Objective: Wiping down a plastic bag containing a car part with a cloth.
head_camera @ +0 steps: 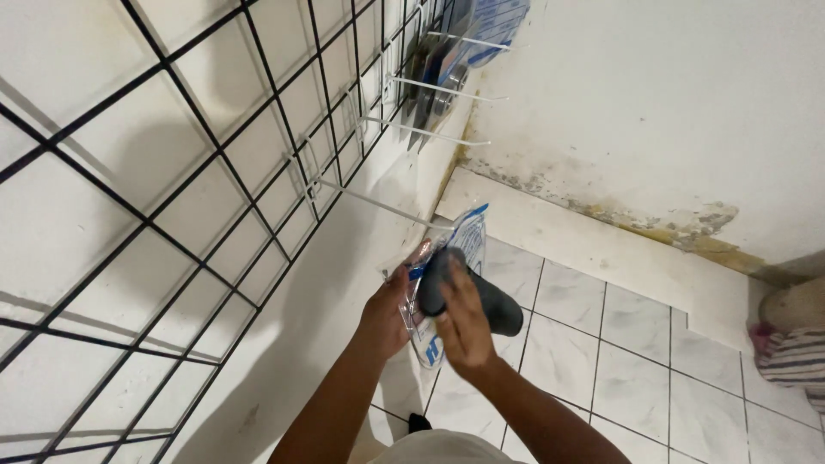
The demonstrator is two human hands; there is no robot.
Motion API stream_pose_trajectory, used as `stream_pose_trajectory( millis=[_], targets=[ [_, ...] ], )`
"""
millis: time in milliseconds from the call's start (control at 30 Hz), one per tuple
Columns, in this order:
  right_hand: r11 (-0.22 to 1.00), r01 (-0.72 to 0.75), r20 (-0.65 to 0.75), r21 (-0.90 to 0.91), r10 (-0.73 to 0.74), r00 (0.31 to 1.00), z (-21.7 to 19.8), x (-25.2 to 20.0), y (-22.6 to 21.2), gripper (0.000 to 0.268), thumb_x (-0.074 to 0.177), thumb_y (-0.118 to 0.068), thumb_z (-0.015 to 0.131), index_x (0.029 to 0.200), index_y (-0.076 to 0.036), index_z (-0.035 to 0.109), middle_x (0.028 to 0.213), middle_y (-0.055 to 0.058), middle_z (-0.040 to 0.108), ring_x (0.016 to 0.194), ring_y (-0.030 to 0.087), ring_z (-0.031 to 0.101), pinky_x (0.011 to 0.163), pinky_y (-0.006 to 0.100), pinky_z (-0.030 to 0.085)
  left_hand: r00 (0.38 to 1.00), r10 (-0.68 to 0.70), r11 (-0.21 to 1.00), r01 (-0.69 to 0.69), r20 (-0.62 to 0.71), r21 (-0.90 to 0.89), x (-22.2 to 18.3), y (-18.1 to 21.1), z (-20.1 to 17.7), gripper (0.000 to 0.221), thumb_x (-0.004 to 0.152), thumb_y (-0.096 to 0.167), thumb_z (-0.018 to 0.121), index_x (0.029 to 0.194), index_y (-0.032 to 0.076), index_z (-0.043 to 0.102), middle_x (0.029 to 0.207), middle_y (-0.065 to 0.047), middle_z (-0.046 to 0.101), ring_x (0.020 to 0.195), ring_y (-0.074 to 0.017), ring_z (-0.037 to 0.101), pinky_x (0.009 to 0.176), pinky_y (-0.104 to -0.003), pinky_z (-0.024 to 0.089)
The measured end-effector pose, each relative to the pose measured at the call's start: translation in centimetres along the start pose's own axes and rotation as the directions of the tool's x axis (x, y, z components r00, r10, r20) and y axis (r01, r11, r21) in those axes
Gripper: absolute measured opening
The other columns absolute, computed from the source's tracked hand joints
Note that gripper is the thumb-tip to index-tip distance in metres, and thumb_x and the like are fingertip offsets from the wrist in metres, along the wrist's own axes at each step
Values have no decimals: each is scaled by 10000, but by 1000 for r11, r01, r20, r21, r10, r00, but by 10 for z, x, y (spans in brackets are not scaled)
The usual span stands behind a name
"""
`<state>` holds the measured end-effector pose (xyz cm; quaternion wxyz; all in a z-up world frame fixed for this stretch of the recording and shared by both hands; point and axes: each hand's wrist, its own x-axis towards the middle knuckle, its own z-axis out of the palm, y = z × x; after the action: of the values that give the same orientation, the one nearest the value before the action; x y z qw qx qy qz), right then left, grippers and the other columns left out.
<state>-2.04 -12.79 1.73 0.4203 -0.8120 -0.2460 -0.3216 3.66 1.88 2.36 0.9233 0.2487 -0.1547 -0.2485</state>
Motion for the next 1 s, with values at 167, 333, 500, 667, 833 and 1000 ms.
stream_pose_trajectory(
  millis=[167,333,500,667,833,1000],
  targets=[
    [984,9,107,-178,10,994,1,3,-6,531,1039,-246,559,1481,20,436,1637,251,318,1542,432,301,1247,543,264,931,-138,990,123,-338,-65,-5,-39,-66,465,1045,318,525,1354,-30,551,1225,-135,628,1001,-171,594,870,-304,498],
    [983,-51,103,-175,70,992,0,1,-20,565,1003,-155,604,1483,73,410,1646,284,285,1543,463,295,1251,537,268,986,-113,976,87,-120,-201,-3,-11,-13,589,1004,314,599,1501,21,482,1400,-131,590,1172,-215,569,1027,-369,428],
    [982,-40,346,-183,102,933,11,-38,-28,498,933,-169,663,1385,8,555,1563,262,427,1481,473,345,1207,624,162,978,-37,998,25,-208,-61,0,21,26,611,1044,366,396,1586,83,385,1539,-180,500,1296,-292,526,1136,-394,362],
    [979,-49,210,-197,91,973,8,-19,-10,598,1040,-313,463,1490,77,406,1629,305,302,1548,471,224,1238,652,84,823,-204,978,143,-531,-155,6,-8,-1,573,969,404,569,1350,-24,569,1260,-184,609,1042,-236,585,950,-345,475],
    [978,-40,343,-204,109,933,8,-45,-16,582,938,-219,673,1425,43,492,1622,278,321,1542,463,207,1218,650,81,740,-176,984,133,-649,-115,6,2,6,590,945,417,578,1326,-33,603,1311,-199,627,1133,-293,573,1063,-384,411],
    [986,-23,187,-162,53,981,13,-46,-1,656,1042,-361,429,1502,102,368,1656,326,201,1575,475,98,1258,654,20,998,27,999,-29,63,28,-1,-22,7,649,1068,431,423,1576,35,339,1588,-238,415,1438,-352,427,1214,-475,276]
  ],
)
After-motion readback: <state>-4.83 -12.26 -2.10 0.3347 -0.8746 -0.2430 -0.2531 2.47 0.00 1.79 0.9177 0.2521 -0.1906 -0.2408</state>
